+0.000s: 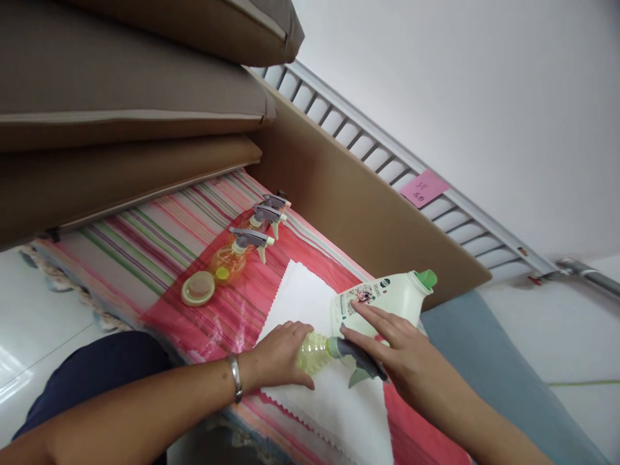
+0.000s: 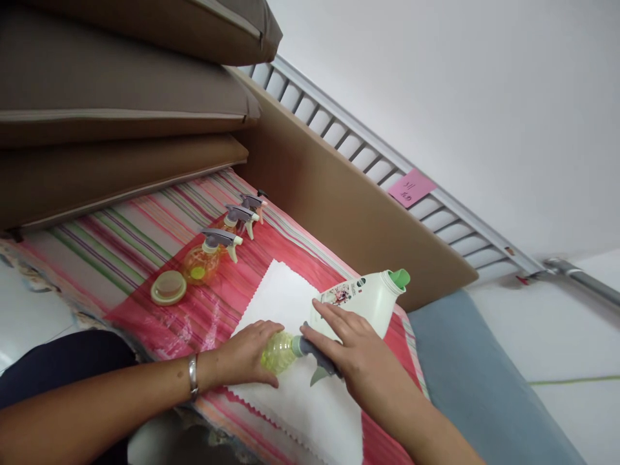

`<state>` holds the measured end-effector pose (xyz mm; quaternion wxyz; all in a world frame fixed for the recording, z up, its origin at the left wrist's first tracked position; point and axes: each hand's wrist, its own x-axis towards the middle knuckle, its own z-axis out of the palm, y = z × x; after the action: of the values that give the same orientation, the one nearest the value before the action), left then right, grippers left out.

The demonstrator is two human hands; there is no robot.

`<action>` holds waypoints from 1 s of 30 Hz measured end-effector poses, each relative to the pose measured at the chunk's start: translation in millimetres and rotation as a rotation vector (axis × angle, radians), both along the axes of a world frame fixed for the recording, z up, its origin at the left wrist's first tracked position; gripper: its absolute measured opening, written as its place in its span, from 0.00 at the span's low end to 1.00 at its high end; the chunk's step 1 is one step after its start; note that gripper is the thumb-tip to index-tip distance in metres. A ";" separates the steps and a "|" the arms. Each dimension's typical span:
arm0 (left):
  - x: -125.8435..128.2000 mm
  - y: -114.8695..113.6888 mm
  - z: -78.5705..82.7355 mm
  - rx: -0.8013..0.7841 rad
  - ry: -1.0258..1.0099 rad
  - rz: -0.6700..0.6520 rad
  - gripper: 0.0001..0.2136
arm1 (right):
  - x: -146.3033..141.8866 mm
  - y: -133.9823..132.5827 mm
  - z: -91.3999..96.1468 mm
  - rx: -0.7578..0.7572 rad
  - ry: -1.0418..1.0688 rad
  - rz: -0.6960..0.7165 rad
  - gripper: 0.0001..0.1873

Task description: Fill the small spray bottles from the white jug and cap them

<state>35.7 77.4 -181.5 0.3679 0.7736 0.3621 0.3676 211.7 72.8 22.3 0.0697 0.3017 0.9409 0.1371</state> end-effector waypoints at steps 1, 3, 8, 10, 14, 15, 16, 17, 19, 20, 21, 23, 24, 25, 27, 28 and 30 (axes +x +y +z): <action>-0.1 0.0 -0.1 0.002 0.000 0.002 0.43 | 0.5 1.7 -0.4 0.004 -0.044 0.042 0.34; -0.5 -0.2 0.3 0.004 0.001 0.002 0.42 | 0.6 5.3 -2.4 -0.013 -0.103 0.069 0.33; -1.6 -0.4 2.4 -0.019 -0.002 -0.007 0.41 | 0.5 5.9 -6.3 -0.155 -0.058 -0.233 0.14; -2.1 -0.3 3.3 -0.030 -0.005 0.000 0.40 | 0.6 1.1 -5.2 -0.229 -0.013 -0.476 0.18; -3.2 -0.4 6.3 -0.013 0.000 -0.012 0.39 | -1.4 -7.9 -4.2 -0.147 0.150 -0.565 0.23; -3.5 -0.6 7.2 -0.010 0.004 -0.014 0.39 | -3.4 -8.6 -5.8 -0.143 0.209 -0.554 0.24; -3.6 -0.8 7.9 -0.011 0.010 -0.010 0.38 | -6.3 -8.3 -8.2 -0.163 0.263 -0.566 0.25; -3.6 -1.1 8.4 -0.014 0.014 -0.005 0.38 | -10.2 -7.4 -11.1 -0.202 0.307 -0.602 0.26; -3.6 -1.5 8.0 -0.015 0.014 0.005 0.38 | -20.0 -4.0 -16.8 -0.330 0.401 -0.744 0.28; -3.5 -1.7 7.3 -0.014 0.011 0.007 0.39 | -25.0 -2.2 -18.7 -0.422 0.469 -0.838 0.29; -3.4 -1.8 6.3 -0.013 0.007 0.007 0.39 | -29.2 -0.7 -19.6 -0.531 0.545 -0.941 0.30; -3.6 -1.8 4.3 -0.013 -0.001 0.002 0.39 | -33.2 0.8 -17.9 -0.728 0.687 -1.121 0.33; -3.7 -1.7 3.5 -0.015 -0.003 0.002 0.39 | -32.2 0.7 -15.9 -0.772 0.717 -1.165 0.34; -3.8 -1.5 2.9 -0.016 -0.005 0.002 0.39 | -29.1 0.1 -13.7 -0.747 0.699 -1.164 0.34; -3.9 -1.1 2.4 -0.018 -0.008 0.001 0.39 | -18.5 -2.0 -10.4 -0.525 0.556 -1.031 0.30; -3.7 -0.9 2.4 -0.016 -0.009 -0.001 0.39 | -12.2 -3.1 -10.0 -0.378 0.461 -0.895 0.27; -3.2 -0.7 2.4 -0.008 -0.010 -0.002 0.39 | -1.5 -4.9 -12.3 -0.140 0.269 -0.554 0.20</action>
<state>32.5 76.8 -179.1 0.3732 0.7706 0.3608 0.3697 210.2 67.9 10.0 -0.0003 0.5563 0.8310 0.0066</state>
